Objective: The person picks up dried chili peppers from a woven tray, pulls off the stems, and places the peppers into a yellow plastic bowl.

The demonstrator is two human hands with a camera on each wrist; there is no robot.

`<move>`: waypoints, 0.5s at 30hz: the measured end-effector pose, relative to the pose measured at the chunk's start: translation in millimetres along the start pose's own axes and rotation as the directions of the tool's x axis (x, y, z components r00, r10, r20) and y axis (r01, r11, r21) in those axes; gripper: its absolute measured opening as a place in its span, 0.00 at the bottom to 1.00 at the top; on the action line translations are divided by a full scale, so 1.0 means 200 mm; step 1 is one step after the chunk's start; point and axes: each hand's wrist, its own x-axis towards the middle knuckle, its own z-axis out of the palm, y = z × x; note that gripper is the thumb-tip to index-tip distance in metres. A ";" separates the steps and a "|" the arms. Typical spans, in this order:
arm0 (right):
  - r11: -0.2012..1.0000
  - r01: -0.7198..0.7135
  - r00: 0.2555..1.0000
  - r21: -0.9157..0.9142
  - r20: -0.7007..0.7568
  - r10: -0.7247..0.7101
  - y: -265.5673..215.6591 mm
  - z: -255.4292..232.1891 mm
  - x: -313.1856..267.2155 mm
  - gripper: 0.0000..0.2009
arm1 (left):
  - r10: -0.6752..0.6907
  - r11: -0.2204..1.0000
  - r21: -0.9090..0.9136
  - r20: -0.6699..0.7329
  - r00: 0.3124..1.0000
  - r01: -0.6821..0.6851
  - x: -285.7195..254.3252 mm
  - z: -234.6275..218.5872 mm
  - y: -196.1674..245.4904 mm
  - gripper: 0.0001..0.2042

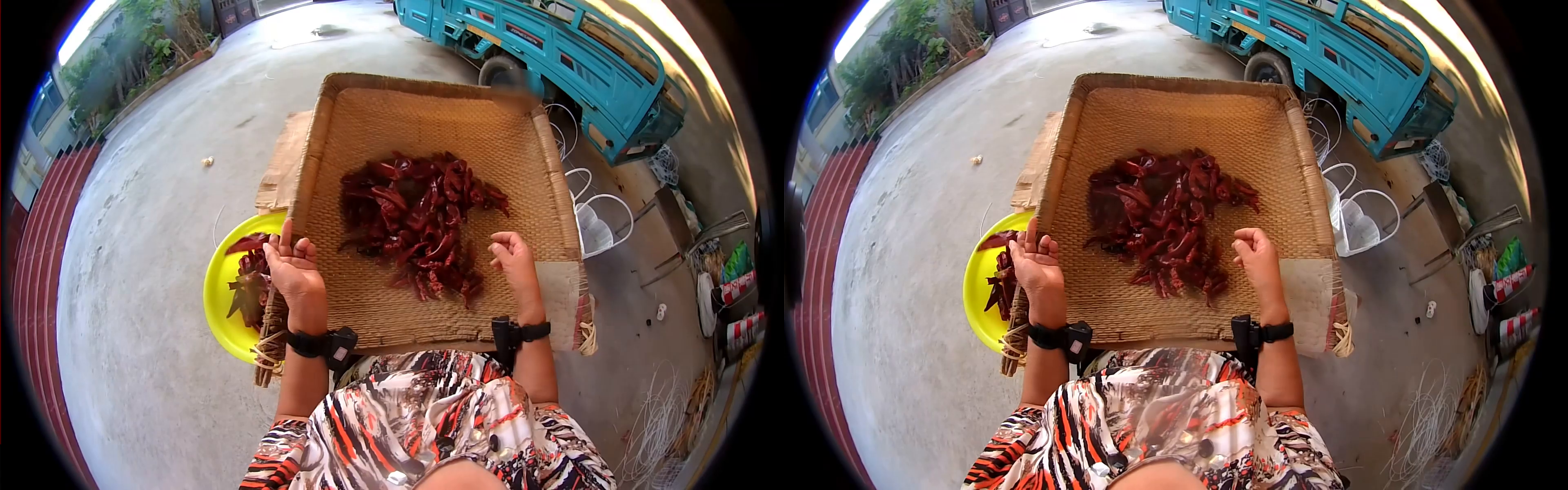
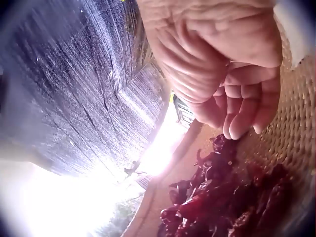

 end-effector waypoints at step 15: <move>0.795 0.221 0.945 -0.565 0.327 -0.030 0.02 0.10 -0.02 0.23 | -0.298 0.926 0.317 0.280 0.913 0.205 -0.08 -0.01 -0.18 0.08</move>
